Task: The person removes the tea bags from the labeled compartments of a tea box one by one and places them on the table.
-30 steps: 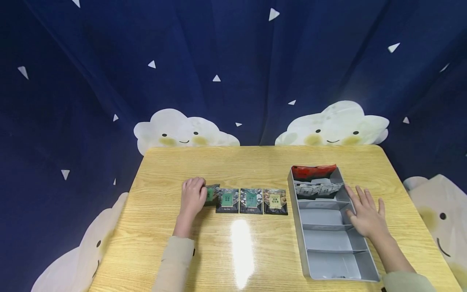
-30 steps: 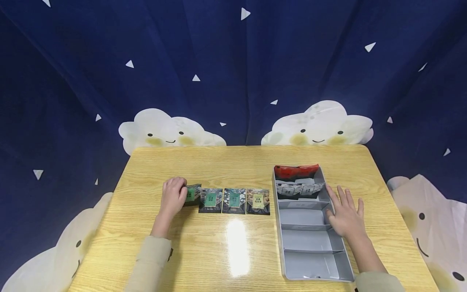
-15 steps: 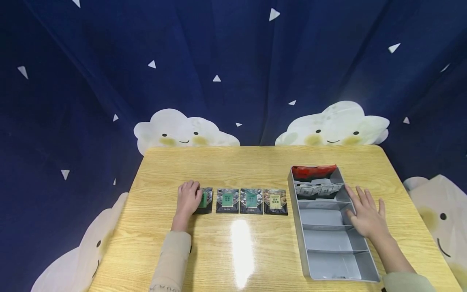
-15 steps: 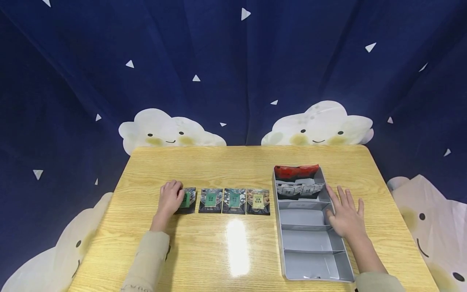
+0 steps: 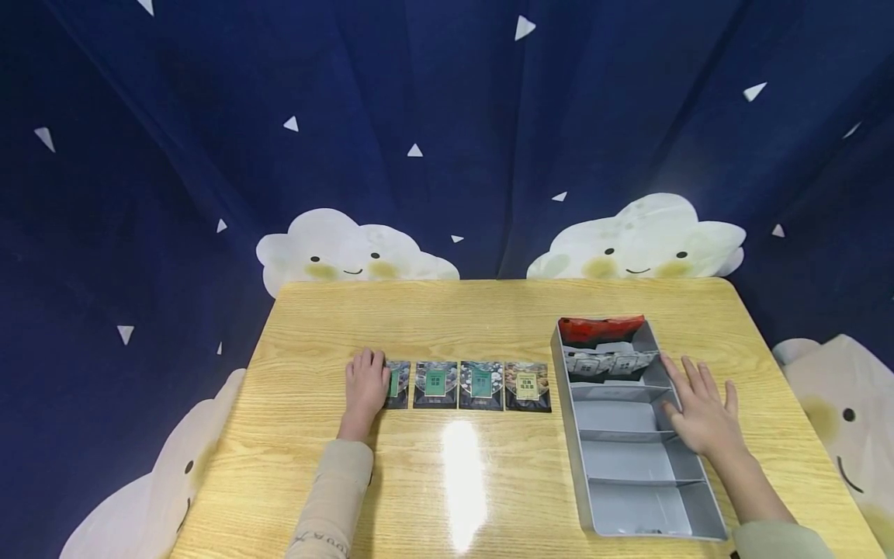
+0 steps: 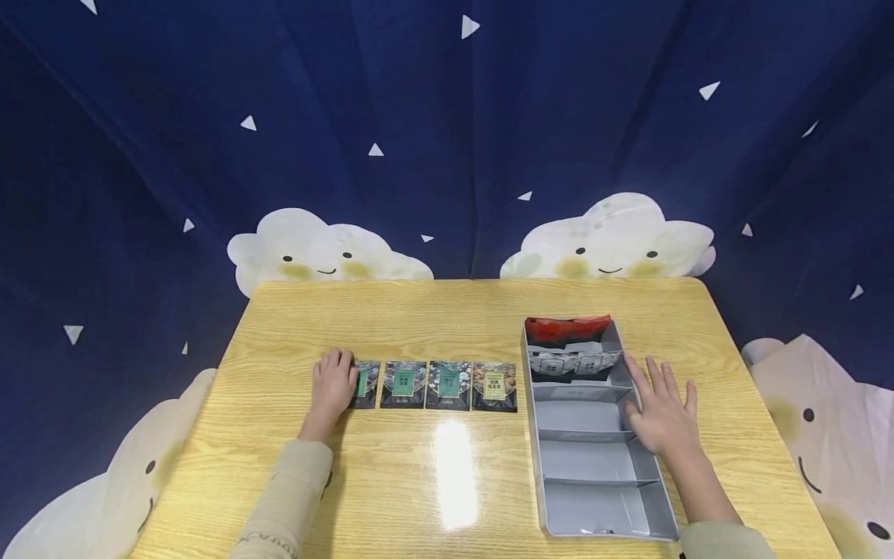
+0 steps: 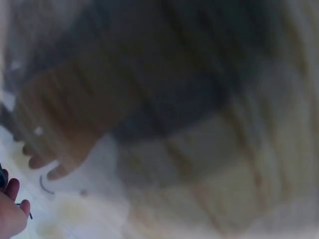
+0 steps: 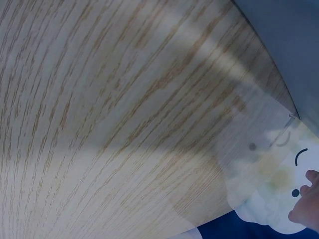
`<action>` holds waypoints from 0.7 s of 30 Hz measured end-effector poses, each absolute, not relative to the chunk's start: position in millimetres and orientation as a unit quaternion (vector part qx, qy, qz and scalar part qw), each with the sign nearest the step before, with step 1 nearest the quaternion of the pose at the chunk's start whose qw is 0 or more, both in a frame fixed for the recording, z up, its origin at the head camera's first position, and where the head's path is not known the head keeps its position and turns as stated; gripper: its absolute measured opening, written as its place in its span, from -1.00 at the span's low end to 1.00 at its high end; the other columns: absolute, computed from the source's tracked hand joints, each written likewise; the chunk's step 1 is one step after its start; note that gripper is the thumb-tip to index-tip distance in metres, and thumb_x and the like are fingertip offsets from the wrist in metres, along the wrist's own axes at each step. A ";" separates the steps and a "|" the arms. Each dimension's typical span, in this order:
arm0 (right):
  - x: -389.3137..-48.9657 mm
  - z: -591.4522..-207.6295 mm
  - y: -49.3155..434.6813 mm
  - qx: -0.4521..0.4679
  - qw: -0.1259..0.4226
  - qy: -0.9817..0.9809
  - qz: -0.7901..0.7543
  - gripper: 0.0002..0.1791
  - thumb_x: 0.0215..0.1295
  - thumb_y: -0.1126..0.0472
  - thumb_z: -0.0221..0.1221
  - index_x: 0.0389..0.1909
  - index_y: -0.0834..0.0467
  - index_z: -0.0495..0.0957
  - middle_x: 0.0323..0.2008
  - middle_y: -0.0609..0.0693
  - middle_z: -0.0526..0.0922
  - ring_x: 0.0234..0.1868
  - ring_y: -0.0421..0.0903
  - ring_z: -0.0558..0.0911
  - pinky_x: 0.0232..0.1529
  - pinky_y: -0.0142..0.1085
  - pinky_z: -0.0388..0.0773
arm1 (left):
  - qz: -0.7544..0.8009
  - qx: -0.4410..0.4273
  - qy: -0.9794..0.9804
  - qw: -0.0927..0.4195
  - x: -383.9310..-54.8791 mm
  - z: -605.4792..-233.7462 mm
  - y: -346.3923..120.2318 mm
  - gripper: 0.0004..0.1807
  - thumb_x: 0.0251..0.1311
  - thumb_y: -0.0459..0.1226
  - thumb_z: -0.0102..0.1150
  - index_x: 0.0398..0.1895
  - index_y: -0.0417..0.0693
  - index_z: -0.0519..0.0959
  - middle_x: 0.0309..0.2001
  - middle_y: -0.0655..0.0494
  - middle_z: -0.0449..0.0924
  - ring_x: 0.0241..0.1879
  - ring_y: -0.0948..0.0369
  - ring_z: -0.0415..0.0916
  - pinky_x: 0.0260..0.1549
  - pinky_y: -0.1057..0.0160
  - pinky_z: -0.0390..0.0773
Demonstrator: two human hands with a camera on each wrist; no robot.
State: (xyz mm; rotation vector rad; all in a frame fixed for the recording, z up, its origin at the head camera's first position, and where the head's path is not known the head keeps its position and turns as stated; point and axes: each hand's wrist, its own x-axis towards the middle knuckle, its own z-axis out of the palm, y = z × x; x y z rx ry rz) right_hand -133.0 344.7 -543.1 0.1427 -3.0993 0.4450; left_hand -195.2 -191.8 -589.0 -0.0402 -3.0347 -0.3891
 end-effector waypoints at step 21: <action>-132.4 -542.7 343.9 0.043 0.003 -0.988 0.146 -0.14 0.20 0.17 -0.02 0.43 -0.12 -0.29 0.34 0.32 -0.09 0.37 0.27 -0.27 0.15 0.28 -0.52 | -0.127 0.017 -0.991 0.023 -192.4 -601.0 -183.4 -0.73 0.37 -0.20 -0.25 0.07 -0.05 0.28 0.09 -0.08 0.19 0.04 -0.06 0.16 0.06 -0.06 0.13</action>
